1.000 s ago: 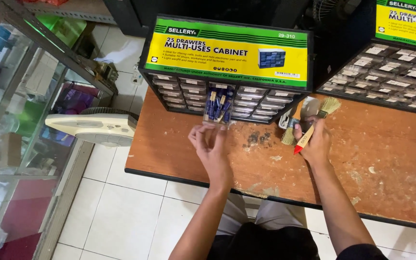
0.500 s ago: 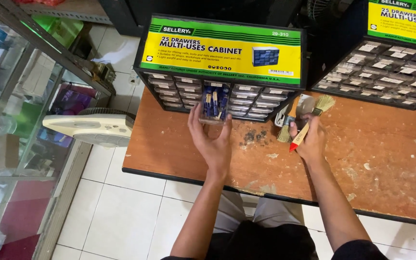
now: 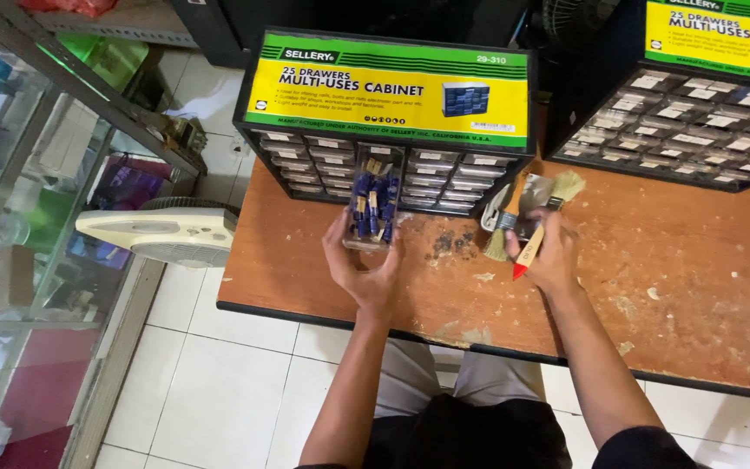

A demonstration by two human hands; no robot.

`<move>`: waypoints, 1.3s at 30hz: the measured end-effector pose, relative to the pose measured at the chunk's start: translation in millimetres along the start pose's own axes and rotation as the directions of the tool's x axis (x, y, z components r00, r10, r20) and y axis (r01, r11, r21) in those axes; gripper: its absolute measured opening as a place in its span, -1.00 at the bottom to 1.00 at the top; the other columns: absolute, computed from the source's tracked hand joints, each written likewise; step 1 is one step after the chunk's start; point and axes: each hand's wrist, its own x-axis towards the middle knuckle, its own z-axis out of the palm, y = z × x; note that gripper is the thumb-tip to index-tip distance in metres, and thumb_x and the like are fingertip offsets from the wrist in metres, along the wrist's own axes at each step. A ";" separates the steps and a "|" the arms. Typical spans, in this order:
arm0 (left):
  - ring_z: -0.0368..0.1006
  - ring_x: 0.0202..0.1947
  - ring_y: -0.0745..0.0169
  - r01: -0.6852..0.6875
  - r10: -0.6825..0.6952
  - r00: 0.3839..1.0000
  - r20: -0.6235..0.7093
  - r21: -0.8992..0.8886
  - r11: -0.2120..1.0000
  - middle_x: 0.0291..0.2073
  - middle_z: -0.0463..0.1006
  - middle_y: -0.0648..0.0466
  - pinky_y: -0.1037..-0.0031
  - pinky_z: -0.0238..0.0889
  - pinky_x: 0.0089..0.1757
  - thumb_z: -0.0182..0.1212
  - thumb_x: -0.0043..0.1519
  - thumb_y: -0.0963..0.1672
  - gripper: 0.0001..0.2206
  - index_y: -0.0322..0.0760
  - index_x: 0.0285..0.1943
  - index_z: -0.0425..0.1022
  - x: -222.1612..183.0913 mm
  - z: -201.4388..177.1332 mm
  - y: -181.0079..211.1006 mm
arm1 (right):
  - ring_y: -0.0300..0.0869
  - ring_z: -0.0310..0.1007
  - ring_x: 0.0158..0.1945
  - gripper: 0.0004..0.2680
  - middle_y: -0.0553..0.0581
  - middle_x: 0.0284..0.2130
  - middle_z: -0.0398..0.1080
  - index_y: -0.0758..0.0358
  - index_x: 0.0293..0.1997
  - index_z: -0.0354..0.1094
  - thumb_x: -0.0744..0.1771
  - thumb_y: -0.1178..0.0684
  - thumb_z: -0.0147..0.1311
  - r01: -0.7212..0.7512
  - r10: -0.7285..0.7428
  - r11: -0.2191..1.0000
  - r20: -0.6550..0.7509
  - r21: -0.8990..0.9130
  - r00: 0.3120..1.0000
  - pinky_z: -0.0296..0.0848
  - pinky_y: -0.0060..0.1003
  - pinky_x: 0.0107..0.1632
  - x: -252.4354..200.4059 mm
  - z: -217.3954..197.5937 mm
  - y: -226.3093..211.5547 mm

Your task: The person is sorting and cleaning small electronic components from a multi-drawer cabinet, placing them into a small tray after inspection.

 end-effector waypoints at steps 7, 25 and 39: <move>0.41 0.08 -0.27 -0.121 0.122 0.992 -0.009 0.067 0.990 -0.01 0.39 -0.30 0.09 0.36 0.07 0.63 -0.05 -0.19 -0.33 -0.66 0.21 0.39 8.2 4.9 3.6 | 0.37 0.38 0.09 -0.41 0.47 -0.03 0.43 0.32 0.13 0.17 0.19 -0.30 0.37 -0.262 0.261 0.965 0.196 -0.019 0.945 0.26 0.25 0.22 13.0 -26.6 -82.6; 0.34 0.16 -0.22 -0.062 0.062 0.998 -0.010 -0.004 0.998 0.08 0.34 -0.28 0.06 0.28 0.14 0.58 0.02 -0.21 -0.34 -0.59 0.26 0.30 4.5 10.8 13.3 | 0.42 0.40 0.13 -0.51 0.41 0.08 0.41 0.07 0.08 0.00 0.19 -0.03 0.34 -0.642 0.625 0.762 0.167 0.077 0.762 0.33 0.31 0.15 38.2 -56.9 -137.3; 0.26 0.36 -0.22 0.048 -0.034 0.993 0.116 -0.120 0.992 0.38 0.20 -0.40 0.12 0.35 0.13 0.41 0.19 -0.30 -0.37 -0.46 0.38 0.09 -9.1 1.3 35.0 | -0.08 0.48 0.01 -0.72 0.11 -0.08 0.29 0.11 0.00 0.00 0.39 0.39 0.04 -0.494 0.587 0.712 -0.037 0.498 0.809 0.46 -0.32 0.20 14.0 -91.3 -19.2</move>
